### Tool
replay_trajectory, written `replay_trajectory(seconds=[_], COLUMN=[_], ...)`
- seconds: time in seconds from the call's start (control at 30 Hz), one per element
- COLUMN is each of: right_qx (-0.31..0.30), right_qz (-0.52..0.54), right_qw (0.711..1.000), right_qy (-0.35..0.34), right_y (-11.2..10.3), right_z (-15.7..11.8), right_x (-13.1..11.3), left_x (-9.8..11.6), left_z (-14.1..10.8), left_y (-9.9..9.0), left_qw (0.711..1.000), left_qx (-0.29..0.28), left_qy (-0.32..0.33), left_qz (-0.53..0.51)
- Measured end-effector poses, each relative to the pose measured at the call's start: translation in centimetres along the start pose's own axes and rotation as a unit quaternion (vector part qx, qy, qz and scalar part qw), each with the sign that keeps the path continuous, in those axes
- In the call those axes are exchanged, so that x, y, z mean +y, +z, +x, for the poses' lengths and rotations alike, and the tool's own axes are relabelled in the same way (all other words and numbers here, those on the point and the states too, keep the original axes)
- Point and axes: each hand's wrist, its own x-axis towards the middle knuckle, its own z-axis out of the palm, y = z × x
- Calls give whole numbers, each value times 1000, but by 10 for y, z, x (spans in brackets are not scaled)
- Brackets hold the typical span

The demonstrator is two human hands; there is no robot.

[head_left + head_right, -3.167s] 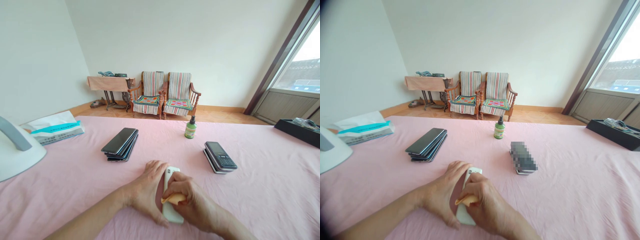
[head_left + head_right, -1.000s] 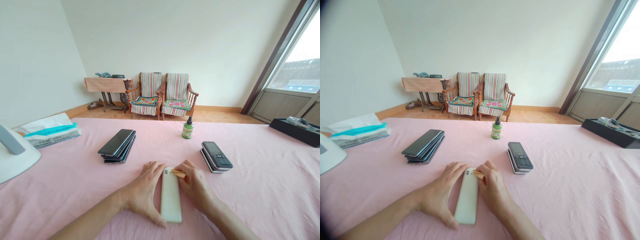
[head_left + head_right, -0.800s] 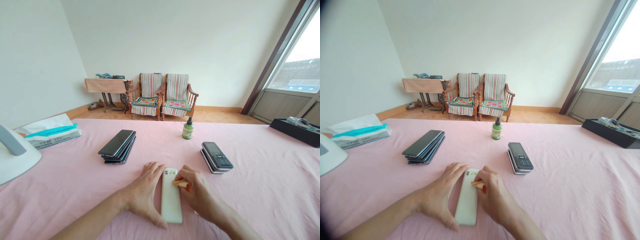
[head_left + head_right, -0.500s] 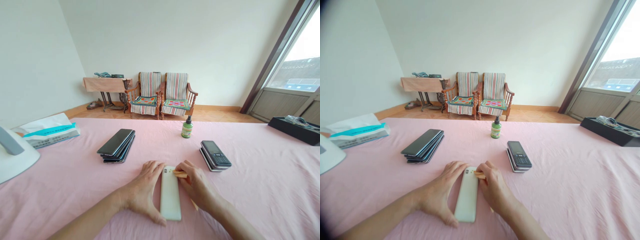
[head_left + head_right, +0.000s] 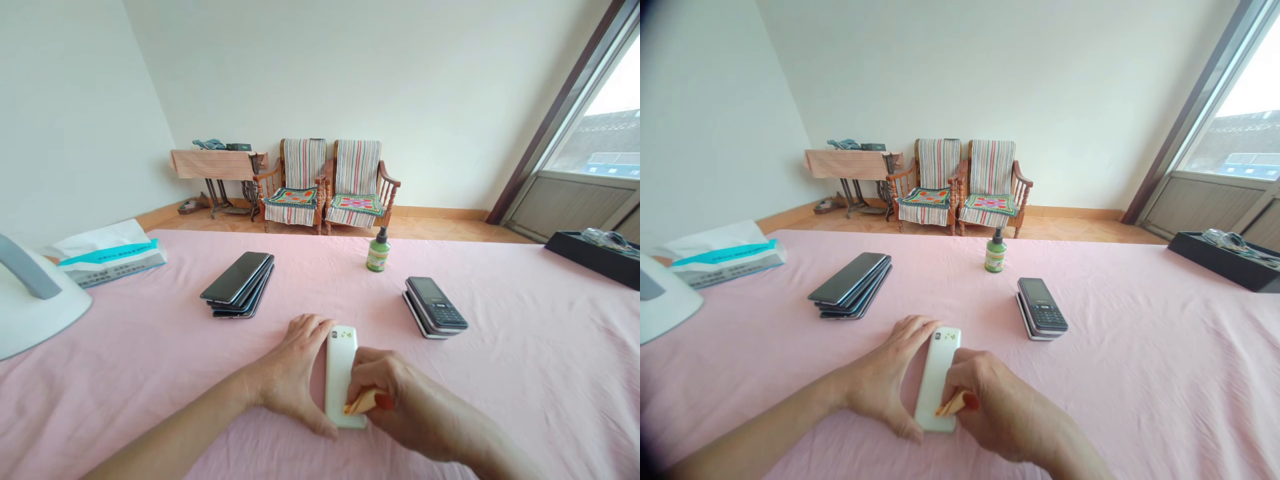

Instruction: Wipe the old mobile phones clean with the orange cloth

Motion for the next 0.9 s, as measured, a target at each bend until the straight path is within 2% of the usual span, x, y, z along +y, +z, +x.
replay_trajectory(seconds=[0.17,0.37,0.57,0.7,0.9], right_qx=[-3,-23,-32,-35,-17], right_qz=[16,1,-5,-9,-8], right_qw=[999,1000,999,999,999], right_qy=[-47,-8,-33,-19,-34], right_y=[7,-3,3,0,7], right_z=[3,-4,-2,-5,0], right_x=[-12,-3,-9,-5,-6], left_x=[-1,2,0,2,0], left_z=[1,0,2,1,2], left_y=[2,0,2,0,3], left_qw=[1000,1000,1000,1000,999], left_qx=[15,11,21,19,26], left_qy=[22,6,20,10,29], left_qz=[7,5,0,4,5])
